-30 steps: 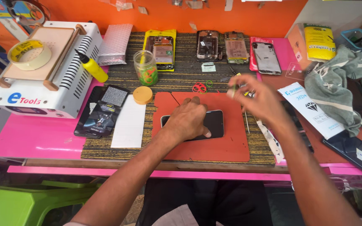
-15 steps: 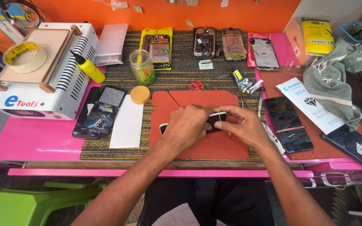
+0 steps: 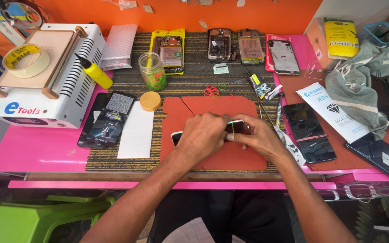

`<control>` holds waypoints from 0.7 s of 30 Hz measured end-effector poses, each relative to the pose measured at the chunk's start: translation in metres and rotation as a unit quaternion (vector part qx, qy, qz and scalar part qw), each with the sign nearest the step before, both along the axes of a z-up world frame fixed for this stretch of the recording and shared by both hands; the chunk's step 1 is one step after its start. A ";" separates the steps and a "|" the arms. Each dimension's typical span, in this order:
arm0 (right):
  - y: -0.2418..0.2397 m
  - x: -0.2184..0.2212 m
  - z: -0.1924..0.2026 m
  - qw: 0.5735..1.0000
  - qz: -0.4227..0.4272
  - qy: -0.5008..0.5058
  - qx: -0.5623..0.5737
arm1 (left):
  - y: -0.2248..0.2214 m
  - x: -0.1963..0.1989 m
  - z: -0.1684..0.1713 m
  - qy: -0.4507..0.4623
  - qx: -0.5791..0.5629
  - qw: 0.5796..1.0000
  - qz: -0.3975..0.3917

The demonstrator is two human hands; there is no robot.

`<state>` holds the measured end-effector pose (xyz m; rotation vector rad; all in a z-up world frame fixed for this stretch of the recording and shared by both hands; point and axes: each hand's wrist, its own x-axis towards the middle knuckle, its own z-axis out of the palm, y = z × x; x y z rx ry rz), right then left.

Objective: The person secures a smartphone with rubber bands, then disassembles it using a screwdriver to remove screws and access internal components. The person handles the phone, rubber bands, and tools on a cluttered workbench.

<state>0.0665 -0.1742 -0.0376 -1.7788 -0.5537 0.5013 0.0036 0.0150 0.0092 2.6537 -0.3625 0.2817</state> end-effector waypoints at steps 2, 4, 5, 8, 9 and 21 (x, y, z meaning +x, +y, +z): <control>-0.002 0.004 0.002 0.999 0.002 0.030 -0.011 | 0.003 0.002 0.002 -0.003 -0.047 0.998 0.028; -0.007 0.010 -0.001 0.998 0.009 0.053 -0.020 | 0.010 0.006 0.006 -0.004 -0.104 0.991 0.085; -0.011 0.013 -0.004 0.997 0.017 0.065 -0.024 | 0.016 0.007 0.008 -0.012 -0.157 0.983 0.094; -0.028 0.021 -0.020 0.995 0.016 0.101 0.020 | 0.032 0.014 0.013 -0.008 -0.288 0.948 0.134; -0.031 0.022 -0.027 0.993 0.011 0.113 0.044 | 0.036 0.017 0.014 0.014 -0.314 0.937 0.156; 0.012 0.022 -0.048 0.625 -0.174 0.269 0.712 | 0.033 0.044 -0.005 -0.014 -0.612 0.777 0.148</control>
